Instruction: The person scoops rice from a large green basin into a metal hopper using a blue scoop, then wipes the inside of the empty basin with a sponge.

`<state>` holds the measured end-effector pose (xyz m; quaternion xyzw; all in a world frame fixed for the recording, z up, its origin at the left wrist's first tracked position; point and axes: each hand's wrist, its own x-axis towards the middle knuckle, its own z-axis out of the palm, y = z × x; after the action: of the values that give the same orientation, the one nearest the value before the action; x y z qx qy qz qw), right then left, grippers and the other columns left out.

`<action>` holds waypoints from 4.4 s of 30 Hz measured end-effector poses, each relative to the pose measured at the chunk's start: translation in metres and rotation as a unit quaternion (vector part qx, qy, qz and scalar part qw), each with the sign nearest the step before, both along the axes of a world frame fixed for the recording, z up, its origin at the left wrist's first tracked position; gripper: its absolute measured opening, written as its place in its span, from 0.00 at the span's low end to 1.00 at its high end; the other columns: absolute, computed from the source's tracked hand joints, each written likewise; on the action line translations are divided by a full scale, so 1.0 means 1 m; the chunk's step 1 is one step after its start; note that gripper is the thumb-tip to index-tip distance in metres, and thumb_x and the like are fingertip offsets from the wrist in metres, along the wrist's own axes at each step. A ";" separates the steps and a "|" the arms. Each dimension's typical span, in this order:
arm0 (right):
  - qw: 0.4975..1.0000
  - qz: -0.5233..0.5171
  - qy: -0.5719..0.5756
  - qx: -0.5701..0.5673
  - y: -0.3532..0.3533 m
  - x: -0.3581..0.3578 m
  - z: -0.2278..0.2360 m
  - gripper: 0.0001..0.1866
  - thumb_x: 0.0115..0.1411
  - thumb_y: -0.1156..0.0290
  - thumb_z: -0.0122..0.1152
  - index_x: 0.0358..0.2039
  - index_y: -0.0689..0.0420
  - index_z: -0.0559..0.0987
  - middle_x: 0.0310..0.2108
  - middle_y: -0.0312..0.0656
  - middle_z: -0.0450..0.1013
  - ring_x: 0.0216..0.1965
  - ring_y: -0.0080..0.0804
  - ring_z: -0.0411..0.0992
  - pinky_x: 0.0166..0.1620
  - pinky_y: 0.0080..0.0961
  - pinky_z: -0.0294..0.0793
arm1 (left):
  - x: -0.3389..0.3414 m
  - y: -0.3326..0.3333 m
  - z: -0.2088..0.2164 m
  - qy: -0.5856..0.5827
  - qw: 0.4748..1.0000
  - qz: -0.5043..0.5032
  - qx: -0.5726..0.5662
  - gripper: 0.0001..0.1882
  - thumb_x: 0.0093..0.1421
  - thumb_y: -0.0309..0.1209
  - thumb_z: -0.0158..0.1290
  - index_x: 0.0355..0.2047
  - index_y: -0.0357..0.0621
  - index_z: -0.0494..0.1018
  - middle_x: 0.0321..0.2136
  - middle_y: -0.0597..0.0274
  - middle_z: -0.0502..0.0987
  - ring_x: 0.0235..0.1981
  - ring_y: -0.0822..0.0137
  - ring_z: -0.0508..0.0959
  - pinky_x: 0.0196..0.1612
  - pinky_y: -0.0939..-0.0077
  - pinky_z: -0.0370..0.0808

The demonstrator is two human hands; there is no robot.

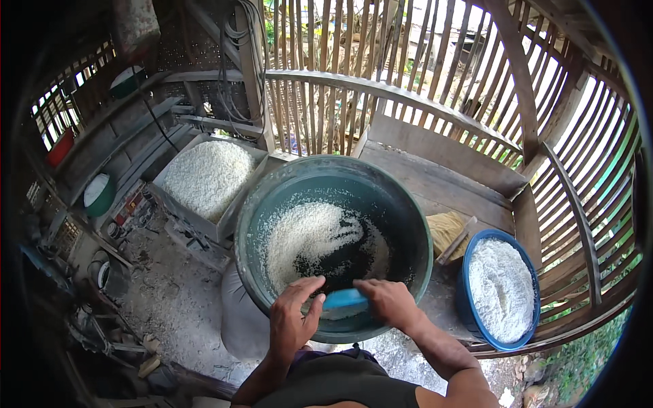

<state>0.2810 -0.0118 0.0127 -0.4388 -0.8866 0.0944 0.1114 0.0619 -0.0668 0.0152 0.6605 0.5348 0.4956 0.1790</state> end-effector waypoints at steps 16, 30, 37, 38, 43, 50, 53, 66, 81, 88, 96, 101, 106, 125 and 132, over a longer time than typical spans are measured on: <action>0.995 -0.036 0.084 0.033 0.007 -0.006 -0.028 0.26 0.53 0.73 0.55 0.55 0.57 0.72 0.42 0.46 0.77 0.41 0.44 0.77 0.40 0.40 0.78 | 0.008 -0.006 -0.026 -0.094 0.987 0.110 -0.073 0.04 0.52 0.22 0.64 0.30 0.37 0.80 0.22 0.61 0.81 0.21 0.73 0.78 0.27 0.78 0.73; 0.991 -0.068 0.106 0.033 0.015 -0.003 -0.023 0.25 0.50 0.74 0.56 0.52 0.55 0.74 0.40 0.46 0.77 0.39 0.45 0.78 0.39 0.42 0.77 | 0.025 0.011 0.018 0.031 0.997 0.005 0.074 0.17 0.55 0.21 0.58 0.46 0.40 0.77 0.45 0.53 0.79 0.48 0.54 0.77 0.53 0.64 0.72; 0.993 -0.061 0.100 0.019 0.002 -0.011 -0.025 0.27 0.49 0.74 0.55 0.54 0.53 0.74 0.41 0.44 0.78 0.41 0.44 0.77 0.41 0.41 0.77 | 0.013 0.009 -0.015 0.048 0.998 0.039 0.027 0.13 0.56 0.23 0.58 0.43 0.37 0.78 0.42 0.50 0.80 0.46 0.52 0.79 0.51 0.64 0.74; 0.993 -0.065 0.097 0.013 0.003 -0.011 -0.024 0.27 0.49 0.74 0.55 0.54 0.53 0.74 0.42 0.45 0.78 0.41 0.44 0.77 0.42 0.41 0.77 | 0.012 0.009 -0.017 0.056 0.997 0.057 0.024 0.13 0.56 0.22 0.57 0.43 0.37 0.78 0.42 0.51 0.80 0.45 0.53 0.79 0.50 0.64 0.75; 0.992 -0.065 0.102 0.030 0.007 -0.008 -0.024 0.24 0.52 0.73 0.54 0.53 0.56 0.74 0.40 0.45 0.78 0.39 0.44 0.78 0.39 0.41 0.78 | 0.012 0.011 -0.022 -0.134 0.987 0.083 -0.036 0.05 0.57 0.23 0.59 0.35 0.39 0.81 0.34 0.58 0.82 0.33 0.70 0.80 0.38 0.76 0.76; 0.992 -0.055 0.106 0.025 0.005 -0.010 -0.028 0.28 0.50 0.73 0.56 0.55 0.56 0.73 0.43 0.45 0.77 0.42 0.44 0.77 0.41 0.40 0.78 | 0.008 0.010 -0.027 -0.263 0.959 0.076 -0.070 0.06 0.56 0.25 0.63 0.31 0.33 0.80 0.22 0.65 0.79 0.23 0.80 0.75 0.28 0.85 0.69; 0.992 -0.053 0.109 0.026 0.007 -0.009 -0.030 0.29 0.49 0.72 0.57 0.55 0.56 0.73 0.43 0.45 0.77 0.42 0.44 0.77 0.41 0.40 0.78 | 0.012 0.009 -0.017 -0.249 0.956 0.129 -0.087 0.04 0.56 0.23 0.61 0.26 0.36 0.77 0.18 0.70 0.74 0.20 0.82 0.70 0.25 0.85 0.65; 0.992 -0.049 0.118 0.024 0.009 -0.007 -0.027 0.30 0.48 0.72 0.58 0.56 0.56 0.72 0.42 0.45 0.77 0.42 0.43 0.77 0.40 0.40 0.78 | 0.005 0.016 -0.031 -0.319 0.940 0.118 -0.020 0.13 0.53 0.18 0.60 0.20 0.44 0.67 0.20 0.75 0.67 0.21 0.84 0.62 0.27 0.86 0.60; 0.990 -0.042 0.135 0.030 0.006 -0.006 -0.022 0.30 0.48 0.73 0.58 0.56 0.56 0.72 0.41 0.44 0.77 0.41 0.44 0.77 0.40 0.40 0.78 | 0.010 0.012 -0.024 -0.335 0.935 0.075 -0.085 0.06 0.58 0.18 0.58 0.37 0.34 0.79 0.30 0.57 0.83 0.26 0.75 0.79 0.32 0.84 0.75; 0.992 -0.044 0.118 0.019 0.007 -0.006 -0.021 0.30 0.48 0.73 0.58 0.55 0.55 0.72 0.40 0.44 0.77 0.41 0.44 0.77 0.41 0.40 0.78 | 0.011 0.012 -0.022 -0.282 0.950 0.109 -0.079 0.06 0.55 0.21 0.64 0.27 0.35 0.76 0.21 0.65 0.77 0.20 0.80 0.71 0.26 0.85 0.68; 0.988 -0.048 0.143 0.024 0.006 -0.007 -0.020 0.28 0.49 0.74 0.56 0.55 0.53 0.74 0.40 0.44 0.77 0.41 0.44 0.77 0.41 0.41 0.77 | -0.004 0.016 -0.048 -0.240 0.962 0.125 -0.021 0.07 0.53 0.17 0.59 0.26 0.40 0.72 0.27 0.68 0.76 0.24 0.81 0.70 0.27 0.86 0.66; 0.990 -0.051 0.131 0.018 0.006 -0.007 -0.021 0.28 0.49 0.74 0.56 0.55 0.53 0.74 0.41 0.44 0.77 0.41 0.44 0.77 0.41 0.41 0.77 | 0.007 0.015 -0.031 -0.281 0.953 0.088 -0.068 0.04 0.57 0.20 0.58 0.33 0.37 0.77 0.29 0.63 0.81 0.26 0.79 0.76 0.29 0.85 0.72; 0.990 -0.051 0.130 0.014 0.007 -0.006 -0.020 0.29 0.48 0.74 0.57 0.55 0.52 0.74 0.41 0.44 0.77 0.41 0.44 0.77 0.42 0.41 0.77 | 0.014 0.012 -0.017 -0.292 0.946 0.088 -0.112 0.03 0.59 0.22 0.58 0.33 0.35 0.79 0.26 0.60 0.82 0.24 0.77 0.77 0.28 0.84 0.74; 0.992 -0.041 0.115 0.017 0.008 -0.005 -0.022 0.34 0.43 0.73 0.61 0.56 0.55 0.72 0.42 0.43 0.77 0.42 0.43 0.77 0.42 0.38 0.77 | 0.011 0.009 -0.024 -0.255 0.958 0.074 -0.105 0.13 0.66 0.24 0.50 0.49 0.37 0.77 0.36 0.57 0.84 0.33 0.75 0.80 0.34 0.83 0.76; 0.989 -0.051 0.138 0.002 0.005 -0.006 -0.013 0.28 0.49 0.77 0.55 0.54 0.52 0.75 0.42 0.47 0.78 0.42 0.48 0.77 0.44 0.41 0.76 | 0.010 0.012 -0.029 -0.271 0.954 0.036 -0.121 0.10 0.62 0.24 0.56 0.41 0.31 0.79 0.32 0.55 0.84 0.30 0.73 0.82 0.34 0.81 0.77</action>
<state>0.2748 -0.0063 -0.0001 -0.4659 -0.8395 0.1463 0.2381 0.0723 -0.0543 -0.0139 0.4550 0.5454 0.5938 0.3779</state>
